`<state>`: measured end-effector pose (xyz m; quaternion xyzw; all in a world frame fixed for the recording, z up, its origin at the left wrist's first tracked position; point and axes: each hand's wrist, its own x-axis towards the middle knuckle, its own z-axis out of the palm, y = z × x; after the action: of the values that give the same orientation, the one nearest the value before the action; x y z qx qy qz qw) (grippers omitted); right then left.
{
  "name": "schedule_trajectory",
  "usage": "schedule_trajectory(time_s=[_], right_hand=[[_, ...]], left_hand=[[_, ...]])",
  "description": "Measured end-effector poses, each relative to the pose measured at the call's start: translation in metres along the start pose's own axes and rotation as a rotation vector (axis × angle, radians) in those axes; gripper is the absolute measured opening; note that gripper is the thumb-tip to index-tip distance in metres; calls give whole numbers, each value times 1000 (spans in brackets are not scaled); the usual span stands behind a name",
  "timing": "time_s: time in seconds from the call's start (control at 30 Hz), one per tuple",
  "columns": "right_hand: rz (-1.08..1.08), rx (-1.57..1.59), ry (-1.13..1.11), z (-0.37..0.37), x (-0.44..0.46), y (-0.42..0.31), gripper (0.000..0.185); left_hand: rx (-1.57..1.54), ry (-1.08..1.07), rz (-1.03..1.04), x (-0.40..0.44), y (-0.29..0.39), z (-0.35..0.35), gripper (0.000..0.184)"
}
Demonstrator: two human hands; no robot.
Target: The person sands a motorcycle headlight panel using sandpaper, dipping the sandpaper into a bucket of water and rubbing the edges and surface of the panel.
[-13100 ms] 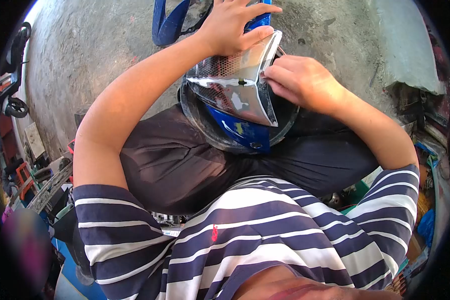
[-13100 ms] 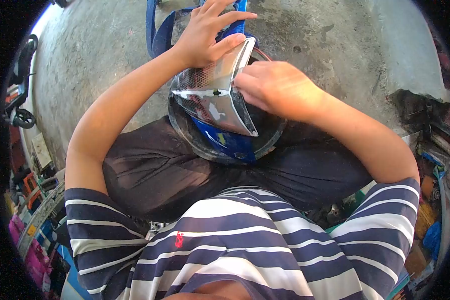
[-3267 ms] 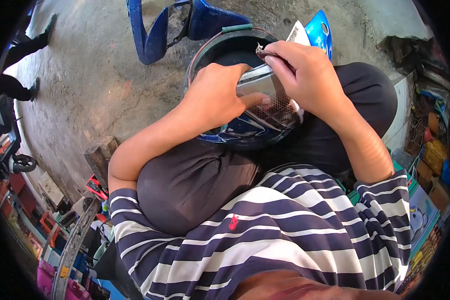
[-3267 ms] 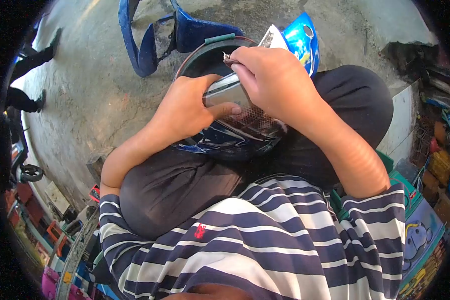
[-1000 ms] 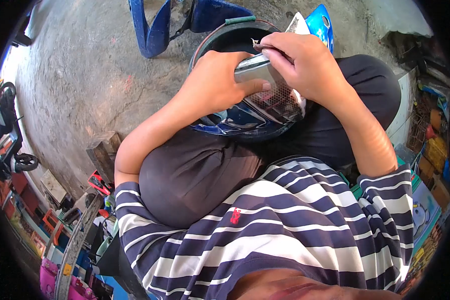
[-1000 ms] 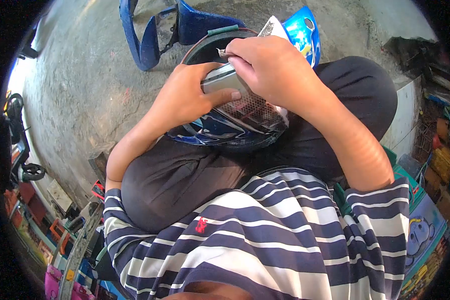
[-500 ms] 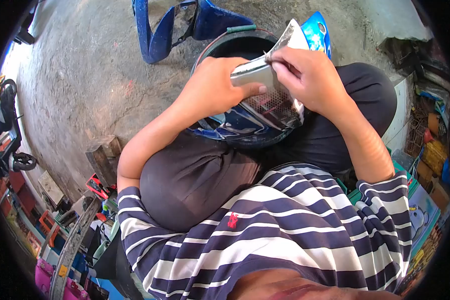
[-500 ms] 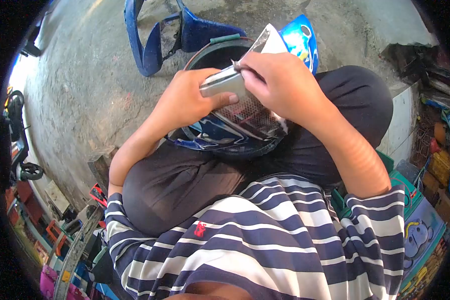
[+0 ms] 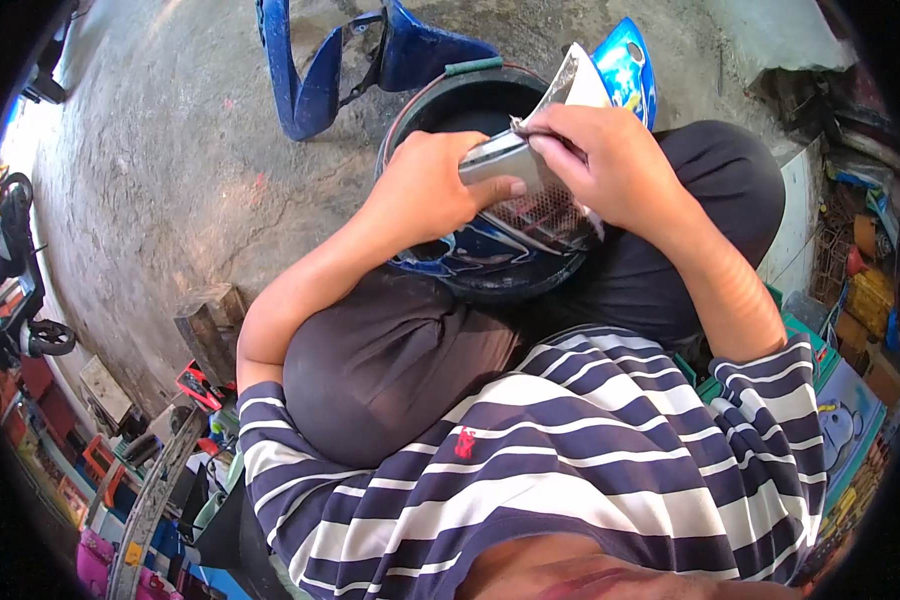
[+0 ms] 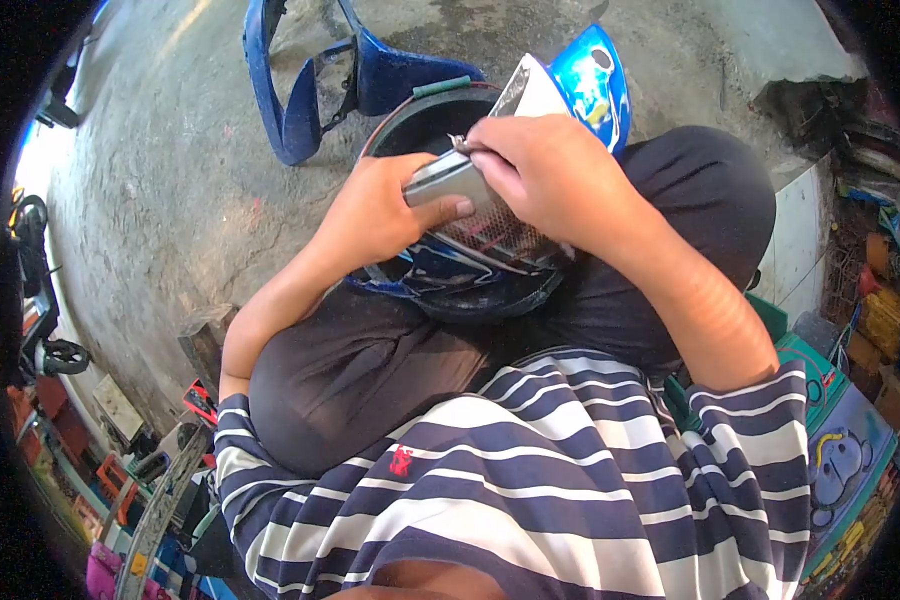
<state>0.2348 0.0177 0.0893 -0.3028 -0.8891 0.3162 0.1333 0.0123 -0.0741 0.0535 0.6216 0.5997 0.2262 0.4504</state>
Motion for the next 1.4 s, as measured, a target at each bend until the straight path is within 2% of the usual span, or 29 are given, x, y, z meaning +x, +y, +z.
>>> schedule_trajectory(time_s=[0.07,0.17,0.27,0.4,0.53,0.67,0.87,0.9,1.03,1.13,1.3,1.4], right_hand=[[17,-33,-19,2,1,0,16],[-78,-25,109,9,14,-1,16],[39,19,2,-5,8,-12,16],[-12,11,-79,-16,-13,-19,16],[-27,125,86,-16,-25,-27,16],[-77,190,138,-33,-32,-34,17],[-98,268,211,-57,-57,-36,17],[-85,293,220,-61,-62,-36,17],[-124,313,274,-69,-77,-27,18],[-144,319,295,-69,-86,-20,18],[-178,354,338,-70,-92,-16,19],[-151,362,317,-72,-93,-18,19]], left_hand=[[9,33,38,-1,-5,4,49],[24,14,-2,-1,10,-1,48],[38,42,68,-6,11,-5,49],[-29,45,53,-19,11,-23,53],[79,83,-60,-35,22,-46,56],[235,95,-38,-41,53,-66,55],[494,-67,-34,-23,96,-72,53],[547,-74,67,-19,99,-74,51],[637,-96,120,-12,130,-75,51],[680,-312,40,-2,153,-70,54],[628,-510,-92,25,131,-43,61],[696,-601,-55,48,115,-27,65]])
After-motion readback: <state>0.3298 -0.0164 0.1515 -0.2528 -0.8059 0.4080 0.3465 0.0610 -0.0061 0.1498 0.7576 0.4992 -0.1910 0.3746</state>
